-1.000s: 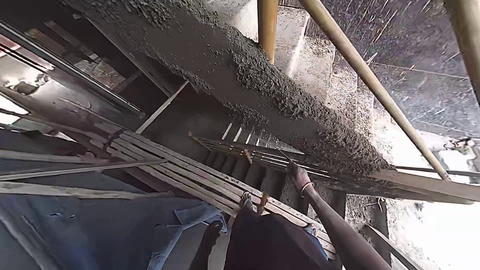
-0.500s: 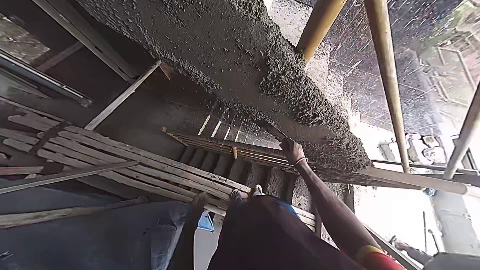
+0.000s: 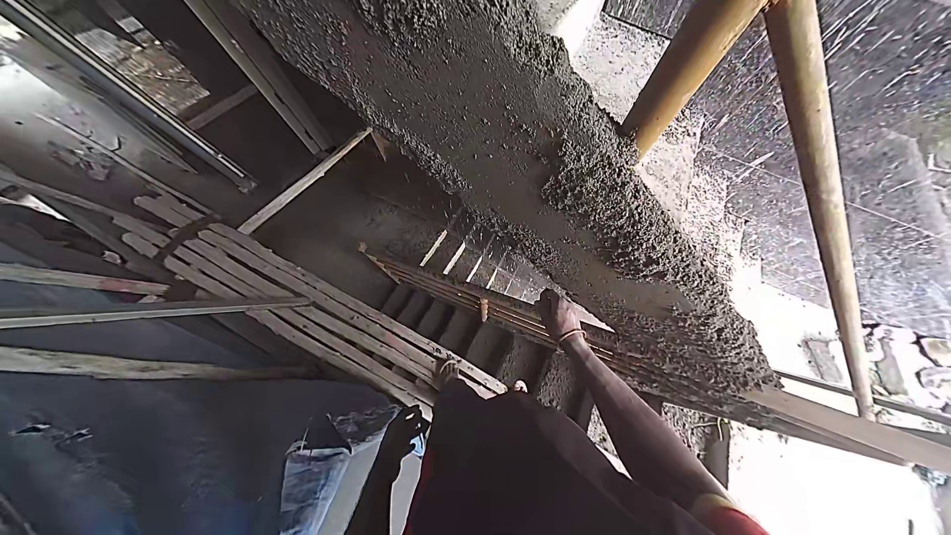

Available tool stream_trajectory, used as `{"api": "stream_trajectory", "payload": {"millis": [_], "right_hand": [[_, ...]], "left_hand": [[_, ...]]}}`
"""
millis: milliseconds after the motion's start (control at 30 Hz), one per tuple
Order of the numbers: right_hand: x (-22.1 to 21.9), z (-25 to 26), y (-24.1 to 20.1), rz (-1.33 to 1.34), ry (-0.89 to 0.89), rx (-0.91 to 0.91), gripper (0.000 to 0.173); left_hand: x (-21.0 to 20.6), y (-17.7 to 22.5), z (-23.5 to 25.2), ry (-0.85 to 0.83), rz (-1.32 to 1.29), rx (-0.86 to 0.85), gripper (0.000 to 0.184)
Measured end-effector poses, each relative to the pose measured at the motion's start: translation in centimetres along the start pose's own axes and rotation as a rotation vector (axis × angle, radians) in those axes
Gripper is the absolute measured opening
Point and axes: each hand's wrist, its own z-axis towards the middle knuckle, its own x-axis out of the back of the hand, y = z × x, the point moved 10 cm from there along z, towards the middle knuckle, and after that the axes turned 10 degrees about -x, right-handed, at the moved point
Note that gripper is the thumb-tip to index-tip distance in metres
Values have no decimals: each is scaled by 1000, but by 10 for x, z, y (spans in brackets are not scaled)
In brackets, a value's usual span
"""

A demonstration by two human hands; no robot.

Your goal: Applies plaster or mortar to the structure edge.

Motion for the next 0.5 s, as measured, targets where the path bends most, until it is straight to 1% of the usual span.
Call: {"api": "stream_trajectory", "payload": {"millis": [67, 133, 167, 267, 300, 333, 400, 433, 500], "right_hand": [[17, 6, 2, 9, 9, -12, 39], [40, -2, 8, 50, 75, 12, 36], [50, -12, 13, 81, 131, 24, 34], [79, -48, 22, 160, 328, 31, 28], [84, -59, 21, 158, 379, 11, 28], [87, -64, 18, 138, 413, -10, 28], [81, -67, 3, 82, 427, -9, 29], [72, -64, -7, 52, 408, 1, 30], [48, -51, -32, 12, 307, 8, 31]], "left_hand": [[9, 5, 9, -2, 45, 5, 45], [22, 12, 23, -26, 92, 8, 46], [32, 8, 36, -48, 122, -1, 47], [63, -35, 109, -79, 245, -58, 49], [73, -39, 125, -88, 278, -64, 48], [82, -36, 140, -98, 304, -88, 46], [97, -15, 156, -100, 318, -152, 42], [105, -10, 162, -104, 296, -160, 43], [119, 6, 167, -78, 295, -129, 43]]}}
